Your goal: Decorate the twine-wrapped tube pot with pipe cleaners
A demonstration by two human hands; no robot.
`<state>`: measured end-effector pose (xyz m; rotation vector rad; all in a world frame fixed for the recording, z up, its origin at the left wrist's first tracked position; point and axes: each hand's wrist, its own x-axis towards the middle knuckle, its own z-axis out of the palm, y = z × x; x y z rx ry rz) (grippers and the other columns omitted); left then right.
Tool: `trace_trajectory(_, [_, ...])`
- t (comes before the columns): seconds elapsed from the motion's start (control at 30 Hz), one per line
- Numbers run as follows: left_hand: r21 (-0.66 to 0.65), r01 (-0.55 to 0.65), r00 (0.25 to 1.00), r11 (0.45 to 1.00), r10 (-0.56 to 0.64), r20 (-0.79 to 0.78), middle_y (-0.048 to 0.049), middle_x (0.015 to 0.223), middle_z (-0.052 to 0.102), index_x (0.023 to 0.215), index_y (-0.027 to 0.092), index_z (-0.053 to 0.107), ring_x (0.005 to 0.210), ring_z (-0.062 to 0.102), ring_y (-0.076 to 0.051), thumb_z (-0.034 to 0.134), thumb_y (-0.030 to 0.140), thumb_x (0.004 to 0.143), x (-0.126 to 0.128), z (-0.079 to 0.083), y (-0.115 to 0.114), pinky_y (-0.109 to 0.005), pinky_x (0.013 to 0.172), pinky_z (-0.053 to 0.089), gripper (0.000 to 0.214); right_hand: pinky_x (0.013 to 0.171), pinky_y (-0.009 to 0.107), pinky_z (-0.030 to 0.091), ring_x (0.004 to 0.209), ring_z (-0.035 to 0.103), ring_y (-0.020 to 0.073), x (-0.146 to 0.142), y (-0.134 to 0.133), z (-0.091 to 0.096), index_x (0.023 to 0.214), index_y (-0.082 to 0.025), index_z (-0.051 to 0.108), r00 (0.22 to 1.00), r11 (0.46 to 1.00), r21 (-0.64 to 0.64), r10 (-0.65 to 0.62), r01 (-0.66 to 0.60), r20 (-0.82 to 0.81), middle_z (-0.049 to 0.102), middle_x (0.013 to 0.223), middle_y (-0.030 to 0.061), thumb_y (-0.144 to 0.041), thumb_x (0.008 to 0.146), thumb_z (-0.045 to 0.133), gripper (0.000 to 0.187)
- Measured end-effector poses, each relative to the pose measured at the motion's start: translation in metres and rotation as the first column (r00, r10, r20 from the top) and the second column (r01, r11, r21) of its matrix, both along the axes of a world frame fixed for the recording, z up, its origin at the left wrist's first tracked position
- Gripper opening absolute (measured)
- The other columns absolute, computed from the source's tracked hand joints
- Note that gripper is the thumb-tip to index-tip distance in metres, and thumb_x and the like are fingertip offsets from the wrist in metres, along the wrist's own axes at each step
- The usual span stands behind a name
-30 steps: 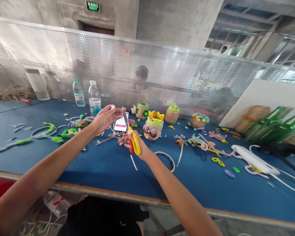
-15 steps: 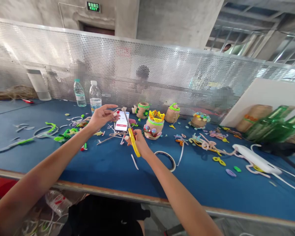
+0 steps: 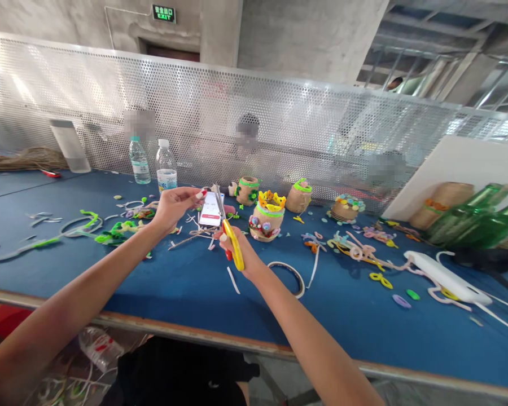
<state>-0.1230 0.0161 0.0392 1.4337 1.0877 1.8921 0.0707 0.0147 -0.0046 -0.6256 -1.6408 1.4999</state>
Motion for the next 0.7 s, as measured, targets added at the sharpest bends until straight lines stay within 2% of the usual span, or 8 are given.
trace_trajectory(0.13, [0.025, 0.028, 1.000, 0.999, -0.028, -0.012, -0.0009, 0.068, 0.069, 0.095, 0.015, 0.067, 0.066, 0.067, -0.012, 0.073, 0.024, 0.068, 0.0021, 0.0014, -0.0038, -0.023, 0.064, 0.056, 0.029, 0.077, 0.036, 0.052, 0.074, 0.057, 0.0142, -0.0017, -0.0017, -0.0026, 0.089, -0.025, 0.046, 0.999, 1.000, 0.022, -0.007, 0.007, 0.032, 0.057, 0.092, 0.0009, -0.063, 0.051, 0.076, 0.061])
trace_trajectory(0.23, [0.032, 0.045, 0.999, 0.998, -0.045, 0.000, -0.0002, 0.068, 0.068, 0.091, 0.016, 0.061, 0.068, 0.068, -0.014, 0.075, 0.024, 0.067, 0.0039, 0.0027, -0.0059, -0.023, 0.062, 0.056, 0.029, 0.073, 0.033, 0.050, 0.069, 0.053, 0.0120, -0.0035, -0.0035, -0.0029, 0.090, -0.024, 0.043, 0.998, 1.000, 0.027, -0.011, 0.010, 0.056, 0.054, 0.091, 0.0004, -0.061, 0.058, 0.071, 0.056])
trace_trajectory(0.37, [0.012, 0.058, 0.998, 0.998, -0.058, -0.010, 0.0010, 0.066, 0.066, 0.086, 0.016, 0.059, 0.061, 0.064, -0.011, 0.073, 0.022, 0.067, 0.0059, 0.0038, -0.0071, -0.022, 0.059, 0.054, 0.025, 0.062, 0.027, 0.046, 0.064, 0.047, 0.0095, -0.0055, -0.0074, -0.0006, 0.087, -0.023, 0.041, 0.995, 0.999, 0.031, 0.002, -0.006, 0.098, 0.051, 0.090, -0.0006, -0.055, 0.053, 0.077, 0.058])
trace_trajectory(0.53, [0.004, 0.061, 0.997, 0.998, -0.061, -0.044, 0.0020, 0.063, 0.063, 0.084, 0.014, 0.061, 0.056, 0.058, -0.008, 0.072, 0.020, 0.066, 0.0061, 0.0047, -0.0074, -0.019, 0.056, 0.051, 0.022, 0.055, 0.023, 0.042, 0.063, 0.043, 0.0088, -0.0078, -0.0093, 0.0000, 0.086, -0.022, 0.040, 0.995, 0.998, 0.065, 0.013, -0.020, 0.104, 0.050, 0.090, 0.0003, -0.060, 0.055, 0.074, 0.059])
trace_trajectory(0.7, [-0.013, 0.091, 0.992, 0.996, -0.092, -0.090, -0.0003, 0.067, 0.065, 0.084, 0.013, 0.063, 0.058, 0.058, -0.008, 0.073, 0.022, 0.065, 0.0053, 0.0060, -0.0092, -0.020, 0.057, 0.050, 0.023, 0.061, 0.026, 0.048, 0.067, 0.049, 0.0111, -0.0084, -0.0077, -0.0019, 0.085, -0.024, 0.040, 0.995, 0.997, 0.069, 0.018, -0.025, 0.094, 0.053, 0.086, -0.0010, -0.065, 0.057, 0.072, 0.059])
